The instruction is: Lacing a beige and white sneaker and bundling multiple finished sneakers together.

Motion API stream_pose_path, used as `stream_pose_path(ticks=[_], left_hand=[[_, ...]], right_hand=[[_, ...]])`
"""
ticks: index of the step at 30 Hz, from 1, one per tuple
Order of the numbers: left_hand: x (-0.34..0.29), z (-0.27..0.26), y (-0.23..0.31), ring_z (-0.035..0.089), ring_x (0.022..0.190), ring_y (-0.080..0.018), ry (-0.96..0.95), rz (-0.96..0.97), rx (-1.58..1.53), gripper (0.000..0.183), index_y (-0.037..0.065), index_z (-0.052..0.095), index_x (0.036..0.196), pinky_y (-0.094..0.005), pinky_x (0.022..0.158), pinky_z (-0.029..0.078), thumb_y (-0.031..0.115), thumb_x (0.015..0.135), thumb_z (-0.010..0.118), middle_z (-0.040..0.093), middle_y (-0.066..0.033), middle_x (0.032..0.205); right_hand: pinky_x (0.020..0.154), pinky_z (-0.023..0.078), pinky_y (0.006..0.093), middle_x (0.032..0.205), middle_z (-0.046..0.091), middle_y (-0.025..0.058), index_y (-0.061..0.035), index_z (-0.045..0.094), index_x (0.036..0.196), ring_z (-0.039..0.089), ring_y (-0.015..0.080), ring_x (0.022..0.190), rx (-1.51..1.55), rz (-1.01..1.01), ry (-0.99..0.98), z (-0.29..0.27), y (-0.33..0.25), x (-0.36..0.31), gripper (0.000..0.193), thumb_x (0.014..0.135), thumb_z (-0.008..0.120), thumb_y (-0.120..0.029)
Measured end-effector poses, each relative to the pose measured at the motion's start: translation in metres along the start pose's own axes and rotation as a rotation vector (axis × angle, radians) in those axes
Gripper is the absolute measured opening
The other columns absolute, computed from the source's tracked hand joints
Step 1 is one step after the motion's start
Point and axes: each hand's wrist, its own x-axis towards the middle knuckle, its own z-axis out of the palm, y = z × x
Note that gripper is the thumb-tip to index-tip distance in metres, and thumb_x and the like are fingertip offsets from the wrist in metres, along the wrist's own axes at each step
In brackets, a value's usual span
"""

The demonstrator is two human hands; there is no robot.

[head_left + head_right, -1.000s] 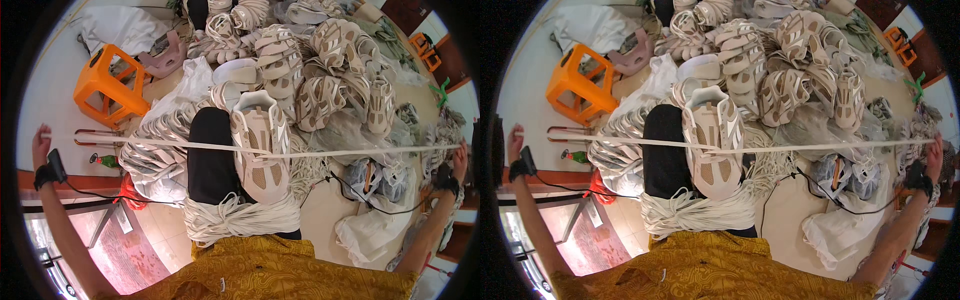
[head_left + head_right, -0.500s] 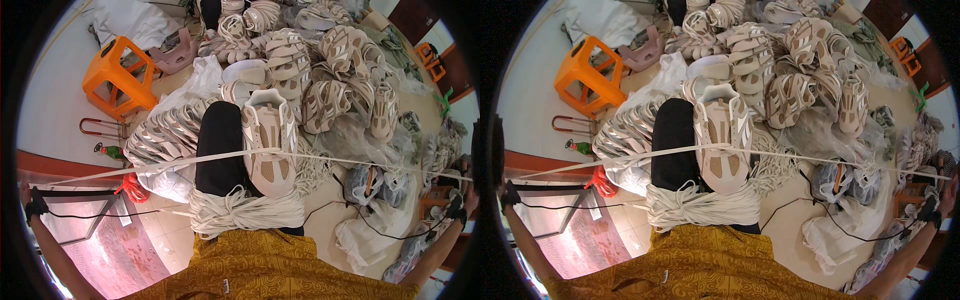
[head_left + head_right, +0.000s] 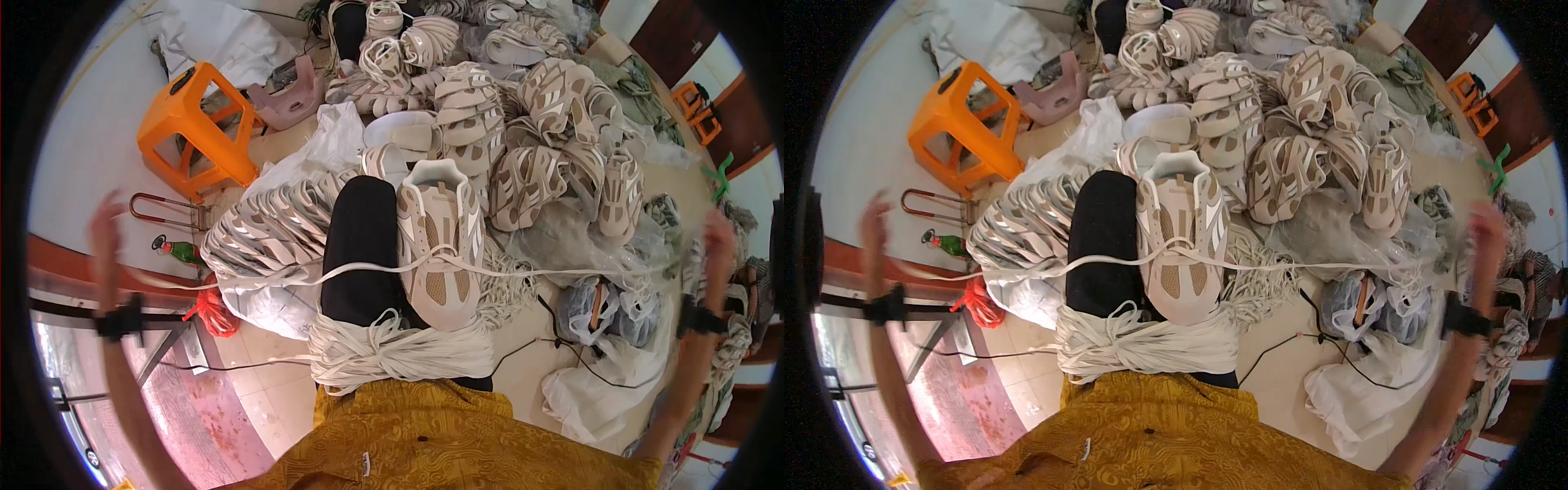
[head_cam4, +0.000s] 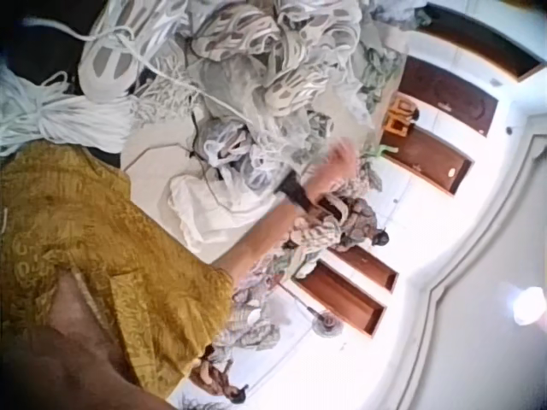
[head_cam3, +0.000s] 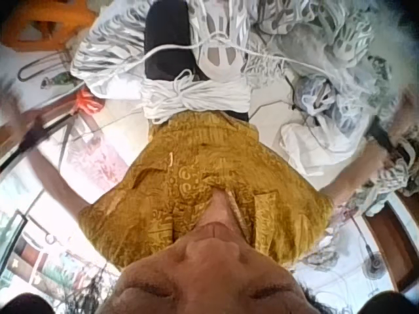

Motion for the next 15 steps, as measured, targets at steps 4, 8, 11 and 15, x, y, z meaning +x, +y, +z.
stream_pose_path(ticks=[4,8,11,15], left_hand=[[-0.019,0.099,0.033,0.057,0.083,-0.0136,-0.104,0.042,-0.354,0.028,0.001,0.062,0.093,-0.0256,0.069,0.045,0.018,0.084,0.041,0.059,-0.0083,0.098],[-0.029,0.214,0.079,0.06,0.059,-0.0218,-0.222,-0.101,-0.26,0.016,0.003,0.06,0.087,-0.0297,0.056,0.047,0.008,0.079,0.048,0.058,-0.013,0.065],[-0.037,0.23,0.081,0.06,0.059,-0.0237,-0.146,0.061,0.041,0.008,0.001,0.056,0.082,-0.0289,0.053,0.046,0.006,0.077,0.052,0.059,-0.0132,0.066],[-0.042,0.235,0.079,0.057,0.056,-0.0299,-0.172,0.025,0.042,0.005,0.001,0.052,0.077,-0.0318,0.049,0.045,0.004,0.073,0.054,0.055,-0.0152,0.062]], right_hand=[[0.069,0.045,0.0256,0.084,0.062,0.0072,-0.0003,0.064,0.077,0.057,0.0152,0.077,-0.032,-0.185,-0.569,0.299,-0.07,-0.073,0.014,0.071,0.053,-0.006],[0.069,0.044,0.0285,0.077,0.062,0.0059,-0.0042,0.062,0.071,0.055,0.0202,0.075,0.176,-0.527,-0.806,0.417,-0.088,-0.111,0.008,0.067,0.059,-0.01],[0.067,0.043,0.0292,0.076,0.061,0.0064,-0.0059,0.062,0.072,0.055,0.0212,0.076,0.046,-0.403,-0.854,0.439,-0.093,-0.128,0.01,0.066,0.059,-0.013],[0.062,0.043,0.029,0.07,0.059,0.0097,-0.0054,0.063,0.074,0.056,0.023,0.069,-0.007,-0.122,-0.869,0.438,-0.098,-0.142,0.015,0.064,0.06,-0.016]])
